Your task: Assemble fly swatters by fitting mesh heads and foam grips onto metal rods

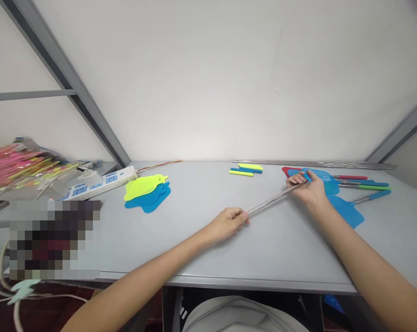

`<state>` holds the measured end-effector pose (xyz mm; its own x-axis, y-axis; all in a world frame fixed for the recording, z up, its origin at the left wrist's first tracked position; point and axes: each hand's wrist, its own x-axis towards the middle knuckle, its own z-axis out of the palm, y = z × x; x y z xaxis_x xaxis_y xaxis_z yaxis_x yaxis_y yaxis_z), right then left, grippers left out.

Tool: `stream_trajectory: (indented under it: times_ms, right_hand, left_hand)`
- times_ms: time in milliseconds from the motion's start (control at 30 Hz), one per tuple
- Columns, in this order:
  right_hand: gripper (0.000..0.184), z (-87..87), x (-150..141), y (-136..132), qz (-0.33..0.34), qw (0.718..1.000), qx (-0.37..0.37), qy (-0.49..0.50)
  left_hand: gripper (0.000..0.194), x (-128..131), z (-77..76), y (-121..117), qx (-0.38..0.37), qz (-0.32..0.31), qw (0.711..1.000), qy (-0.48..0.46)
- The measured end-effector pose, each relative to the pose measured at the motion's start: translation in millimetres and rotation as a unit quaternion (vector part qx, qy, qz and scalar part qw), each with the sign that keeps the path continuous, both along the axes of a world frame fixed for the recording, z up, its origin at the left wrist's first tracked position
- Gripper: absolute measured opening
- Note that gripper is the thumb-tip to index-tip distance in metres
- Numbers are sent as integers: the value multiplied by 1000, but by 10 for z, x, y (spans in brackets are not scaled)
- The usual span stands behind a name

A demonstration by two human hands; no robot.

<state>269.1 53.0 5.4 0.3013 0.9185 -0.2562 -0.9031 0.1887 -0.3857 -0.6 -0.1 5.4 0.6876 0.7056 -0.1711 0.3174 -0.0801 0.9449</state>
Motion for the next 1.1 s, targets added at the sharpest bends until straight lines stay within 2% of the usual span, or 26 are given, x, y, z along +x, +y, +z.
stream_trajectory:
  times_ms: [100,200,400,533,667,733,800,900,1100]
  right_hand:
    - [21,-60,91,34,-15,1000,-7,7]
    - [22,-100,139,61,-17,1000,-10,9]
    - [19,-72,104,39,15,1000,8,3]
    - [19,-51,6,18,31,999,11,7]
    - [19,-92,-142,25,45,999,3,16]
    - [19,-124,-215,25,53,998,3,17]
    - [19,-153,-273,16,61,998,7,16]
    - [19,-179,-323,-7,69,997,15,13]
    - [18,-180,-339,-18,60,998,34,2]
  left_hand:
    - [43,-1,1,6,52,14,998,24]
    - [39,-10,11,7,144,41,987,52]
    - [20,-30,11,-49,330,46,932,140]
    - [42,-25,-14,-74,406,49,884,226]
    - [59,-3,-27,-70,440,73,841,305]
    - [57,9,-30,-64,446,86,825,336]
    - [45,19,-28,-53,448,94,814,357]
    - [19,35,-18,-34,445,98,807,376]
    - [21,127,-35,-79,421,87,810,399]
